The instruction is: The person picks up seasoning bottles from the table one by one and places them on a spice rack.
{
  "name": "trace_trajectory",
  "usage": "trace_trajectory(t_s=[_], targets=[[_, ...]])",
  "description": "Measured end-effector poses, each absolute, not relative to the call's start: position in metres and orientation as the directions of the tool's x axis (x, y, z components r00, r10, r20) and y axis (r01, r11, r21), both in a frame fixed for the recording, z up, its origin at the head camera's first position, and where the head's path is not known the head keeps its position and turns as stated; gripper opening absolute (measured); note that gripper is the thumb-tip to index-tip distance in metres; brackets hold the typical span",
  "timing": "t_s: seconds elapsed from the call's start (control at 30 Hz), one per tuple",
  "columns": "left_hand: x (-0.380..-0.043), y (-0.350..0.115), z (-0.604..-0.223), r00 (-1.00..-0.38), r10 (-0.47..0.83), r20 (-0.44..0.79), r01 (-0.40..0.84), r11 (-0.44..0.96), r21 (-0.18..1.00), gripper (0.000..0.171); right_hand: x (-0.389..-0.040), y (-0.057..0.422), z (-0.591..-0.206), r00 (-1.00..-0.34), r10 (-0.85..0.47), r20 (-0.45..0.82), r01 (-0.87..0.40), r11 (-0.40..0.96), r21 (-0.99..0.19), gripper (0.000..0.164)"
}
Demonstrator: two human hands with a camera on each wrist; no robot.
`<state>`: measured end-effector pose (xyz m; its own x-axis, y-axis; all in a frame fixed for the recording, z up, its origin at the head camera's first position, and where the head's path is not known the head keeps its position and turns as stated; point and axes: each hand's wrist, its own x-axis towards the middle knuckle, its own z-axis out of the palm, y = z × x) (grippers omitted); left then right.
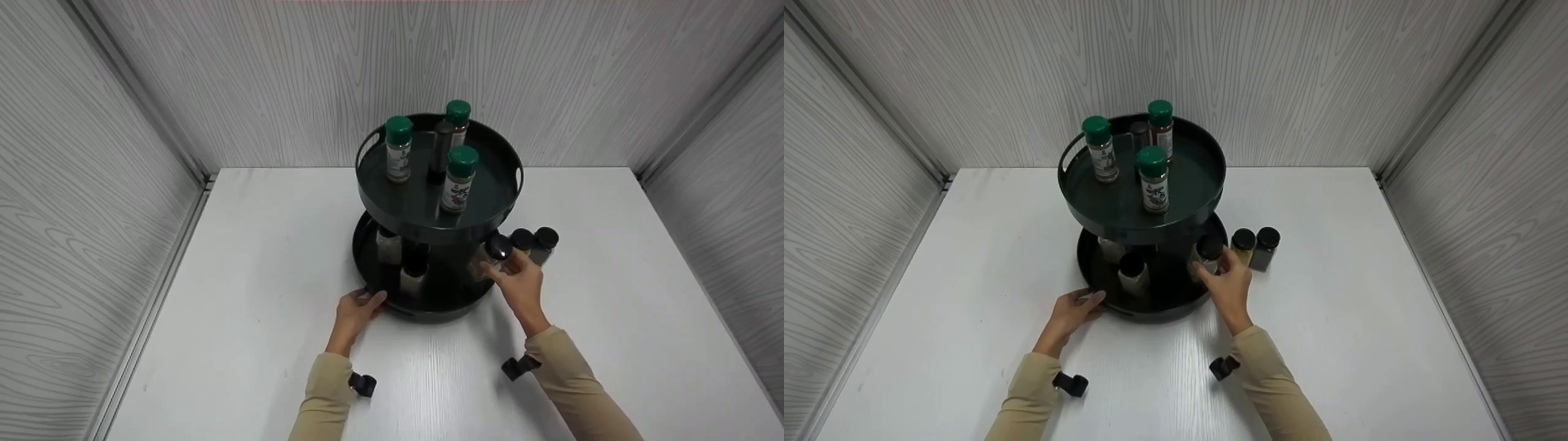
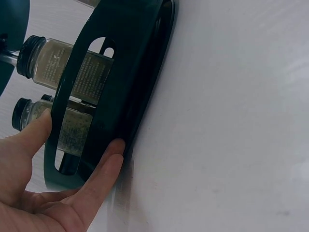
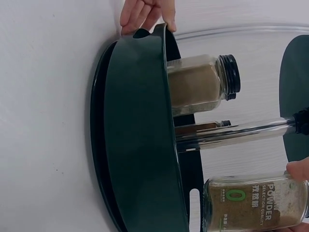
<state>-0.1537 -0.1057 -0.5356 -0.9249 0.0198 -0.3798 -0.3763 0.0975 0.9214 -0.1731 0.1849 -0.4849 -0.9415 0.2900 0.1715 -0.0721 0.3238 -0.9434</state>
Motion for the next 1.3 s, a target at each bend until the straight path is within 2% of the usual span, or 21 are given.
trace_trajectory(t_s=[0.2,0.5,0.9,1.1,1.3], targets=[[-0.156,-0.105,-0.551,-0.932,0.0,-0.361,-0.36,0.104,0.927,0.072,-0.174,0.179,-0.488,-0.945,0.281,0.164,-0.054,0.363,-0.93,0.041],[-0.156,-0.104,-0.552,-0.936,-0.017,-0.351,-0.351,0.107,0.93,0.069,-0.175,0.175,-0.494,-0.954,0.263,0.147,-0.056,0.324,-0.944,0.045],[-0.157,-0.103,-0.552,-0.929,-0.013,-0.369,-0.368,0.119,0.922,0.073,-0.179,0.165,-0.507,-0.955,0.271,0.12,-0.02,0.343,-0.939,0.043],[-0.157,-0.103,-0.551,-0.931,-0.021,-0.366,-0.366,0.117,0.923,0.072,-0.182,0.163,-0.514,-0.955,0.261,0.141,-0.051,0.325,-0.944,0.044],[-0.157,-0.103,-0.551,-0.932,-0.017,-0.361,-0.36,0.107,0.927,0.071,-0.184,0.162,-0.518,-0.963,0.239,0.121,-0.026,0.369,-0.929,0.041]])
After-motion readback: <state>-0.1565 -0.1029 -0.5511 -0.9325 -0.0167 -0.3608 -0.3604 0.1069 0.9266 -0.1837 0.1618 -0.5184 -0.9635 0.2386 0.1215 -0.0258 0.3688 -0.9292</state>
